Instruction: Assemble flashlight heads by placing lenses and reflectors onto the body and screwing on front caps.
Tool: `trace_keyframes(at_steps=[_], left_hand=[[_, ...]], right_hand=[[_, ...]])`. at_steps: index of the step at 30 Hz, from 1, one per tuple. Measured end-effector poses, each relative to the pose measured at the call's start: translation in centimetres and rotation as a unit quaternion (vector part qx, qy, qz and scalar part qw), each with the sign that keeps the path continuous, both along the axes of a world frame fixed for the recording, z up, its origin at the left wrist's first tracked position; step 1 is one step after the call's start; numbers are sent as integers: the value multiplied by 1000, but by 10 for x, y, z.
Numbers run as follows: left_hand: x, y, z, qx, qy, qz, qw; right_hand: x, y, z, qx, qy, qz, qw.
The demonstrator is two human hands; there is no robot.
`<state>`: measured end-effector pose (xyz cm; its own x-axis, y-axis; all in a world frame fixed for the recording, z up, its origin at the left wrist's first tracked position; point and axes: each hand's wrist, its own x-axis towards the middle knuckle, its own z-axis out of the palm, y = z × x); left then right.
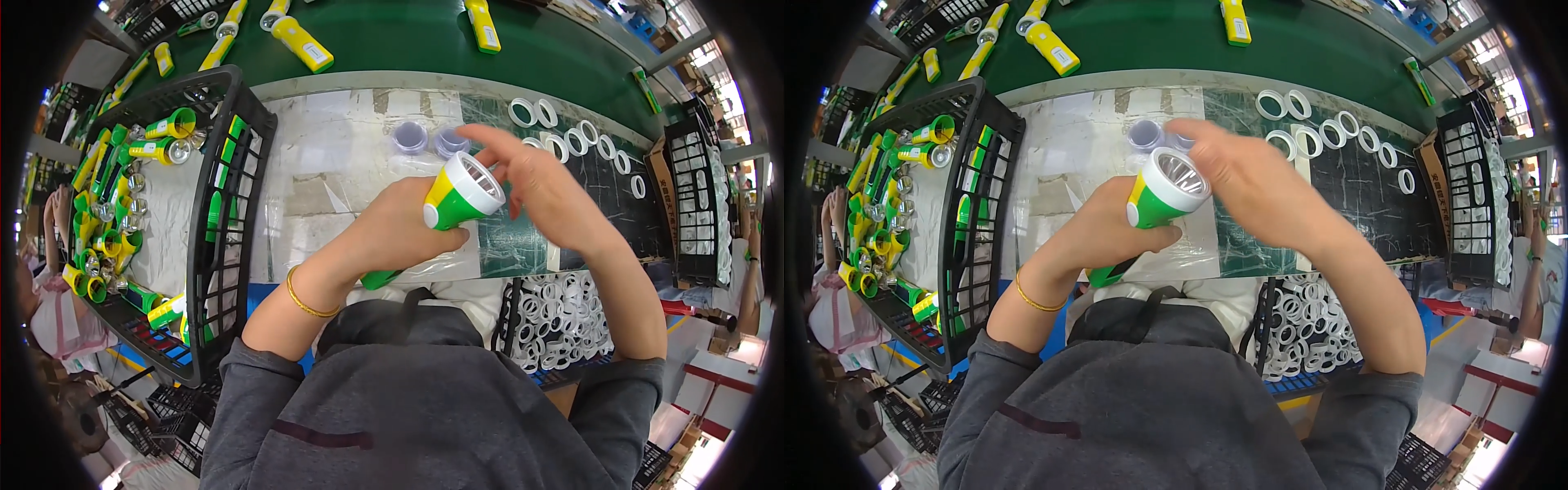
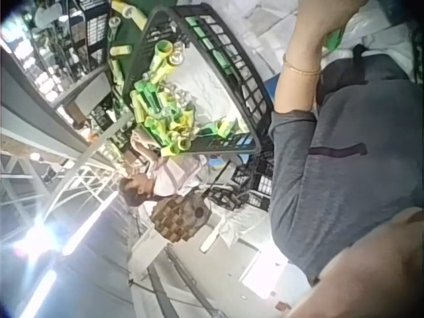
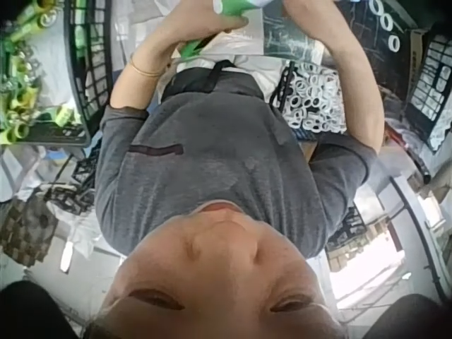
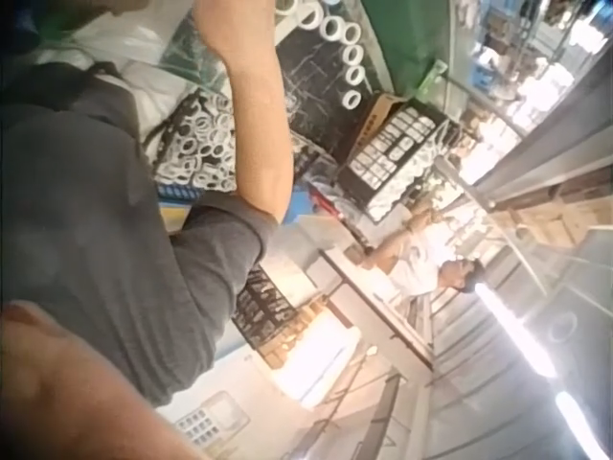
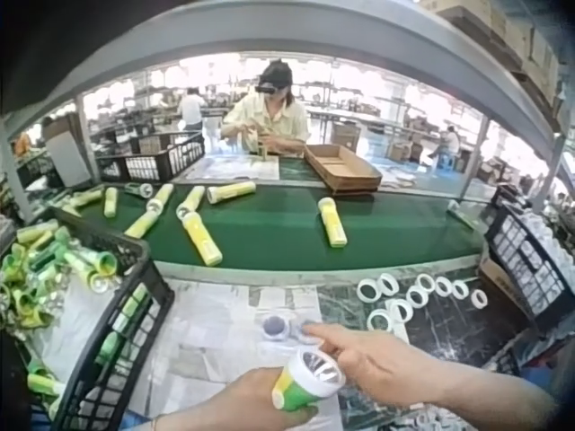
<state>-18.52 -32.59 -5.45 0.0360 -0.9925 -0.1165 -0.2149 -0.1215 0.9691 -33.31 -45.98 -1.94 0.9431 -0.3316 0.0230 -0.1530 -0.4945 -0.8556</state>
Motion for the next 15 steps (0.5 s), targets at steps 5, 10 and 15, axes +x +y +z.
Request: trace_keyframes(at_steps=[5, 10, 15], left_hand=[[-8, -3, -13, 45, -3, 65, 997], [13, 0, -27, 81, 232, -41, 969], [24, 7, -33, 115, 425, -59, 896]], right_hand=[[16, 13, -13, -243, 60, -34, 968], [23, -4, 0, 67, 184, 6, 981], [33, -19, -11, 105, 123, 31, 986]])
